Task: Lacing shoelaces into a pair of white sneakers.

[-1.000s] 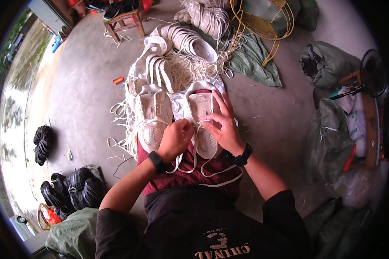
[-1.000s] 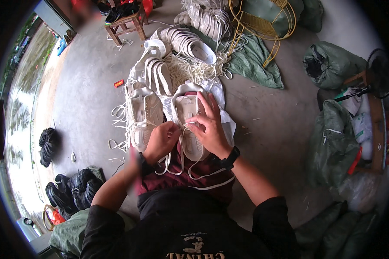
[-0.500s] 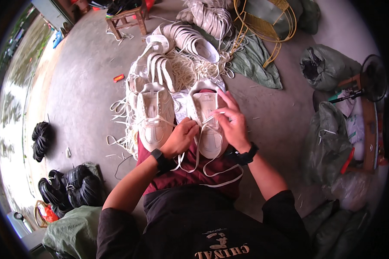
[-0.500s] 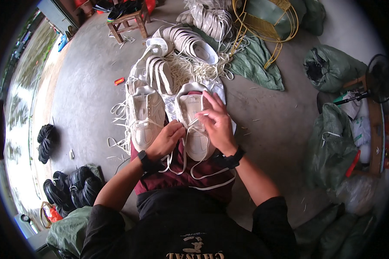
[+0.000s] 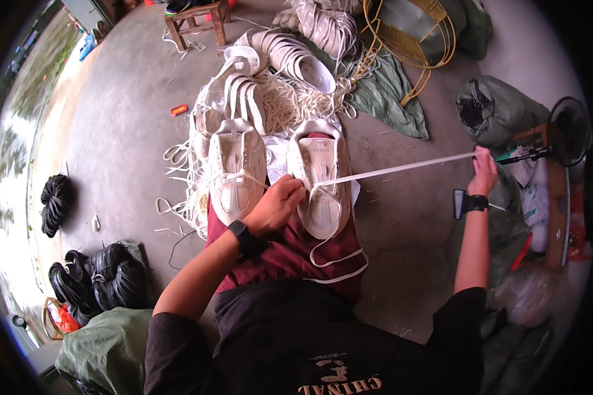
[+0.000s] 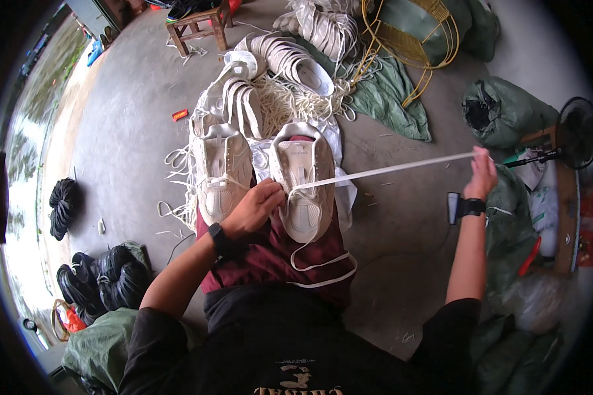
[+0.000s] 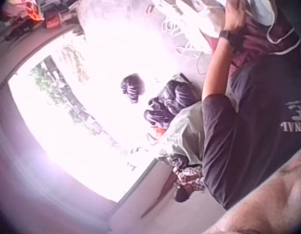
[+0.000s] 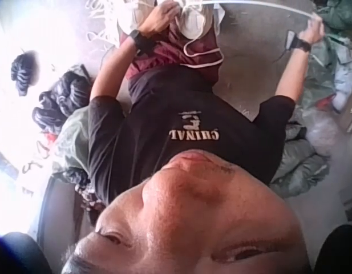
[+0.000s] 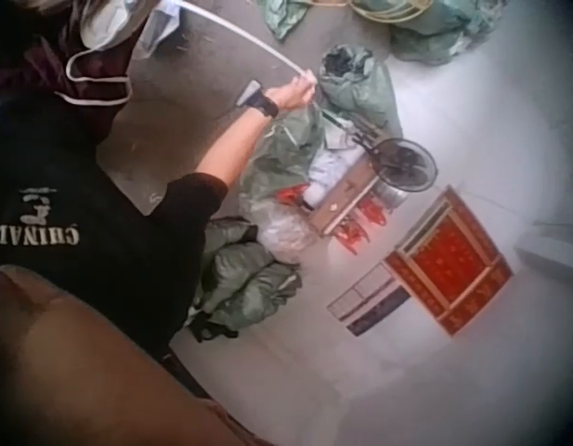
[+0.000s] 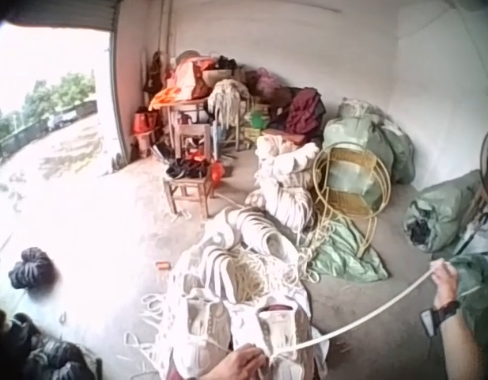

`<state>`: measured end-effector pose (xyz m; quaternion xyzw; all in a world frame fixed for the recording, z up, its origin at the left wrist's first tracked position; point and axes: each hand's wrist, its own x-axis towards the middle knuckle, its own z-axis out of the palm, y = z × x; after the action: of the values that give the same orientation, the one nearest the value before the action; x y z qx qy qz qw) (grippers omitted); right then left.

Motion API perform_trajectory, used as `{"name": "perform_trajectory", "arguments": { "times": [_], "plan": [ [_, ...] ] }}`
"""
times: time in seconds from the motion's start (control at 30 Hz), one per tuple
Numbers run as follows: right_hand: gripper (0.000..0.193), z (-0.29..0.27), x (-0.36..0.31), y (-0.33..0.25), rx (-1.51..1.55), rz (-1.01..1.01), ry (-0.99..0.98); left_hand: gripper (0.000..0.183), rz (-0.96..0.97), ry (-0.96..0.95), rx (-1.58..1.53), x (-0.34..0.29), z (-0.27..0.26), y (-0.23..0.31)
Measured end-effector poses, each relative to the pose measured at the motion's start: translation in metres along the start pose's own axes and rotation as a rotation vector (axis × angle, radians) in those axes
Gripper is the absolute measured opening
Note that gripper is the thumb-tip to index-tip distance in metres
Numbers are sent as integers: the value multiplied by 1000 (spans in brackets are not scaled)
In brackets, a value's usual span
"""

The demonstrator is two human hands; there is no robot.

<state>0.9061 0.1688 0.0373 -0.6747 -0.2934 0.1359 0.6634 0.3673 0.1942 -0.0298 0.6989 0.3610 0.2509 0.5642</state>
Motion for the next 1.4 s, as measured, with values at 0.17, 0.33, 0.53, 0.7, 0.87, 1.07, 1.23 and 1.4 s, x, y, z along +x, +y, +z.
{"name": "perform_trajectory", "arguments": {
  "times": [0.17, 0.33, 0.53, 0.7, 0.87, 1.07, 1.23, 1.4],
  "plan": [
    [34, -57, 32, 16, 97, 42, 293, 25, -54, -60, -131, 5, 4, -8],
    [12, 49, -68, -6, 468, 317, -235, 27, -206, -27, -263, 3, 2, 2],
    [9, 125, -182, -35, 421, 554, -785, 18, -419, -54, -372, -1, 5, 33],
    [16, 153, -228, -42, -52, -68, -1064, 15, -467, -124, -536, -2, -2, 32],
    [17, 159, -234, -62, -487, -510, -1035, 14, -467, -36, -424, 2, 6, 36],
    [14, 163, -229, -70, -650, -625, -1123, 17, -287, -42, -172, 11, 16, 23],
    [18, 167, -226, -86, -919, -681, -1217, 21, -141, 101, 107, 13, 17, 34],
    [21, 175, -212, -82, -686, -566, -1321, 23, -145, 83, 141, 15, 15, 38]
  ]
}}
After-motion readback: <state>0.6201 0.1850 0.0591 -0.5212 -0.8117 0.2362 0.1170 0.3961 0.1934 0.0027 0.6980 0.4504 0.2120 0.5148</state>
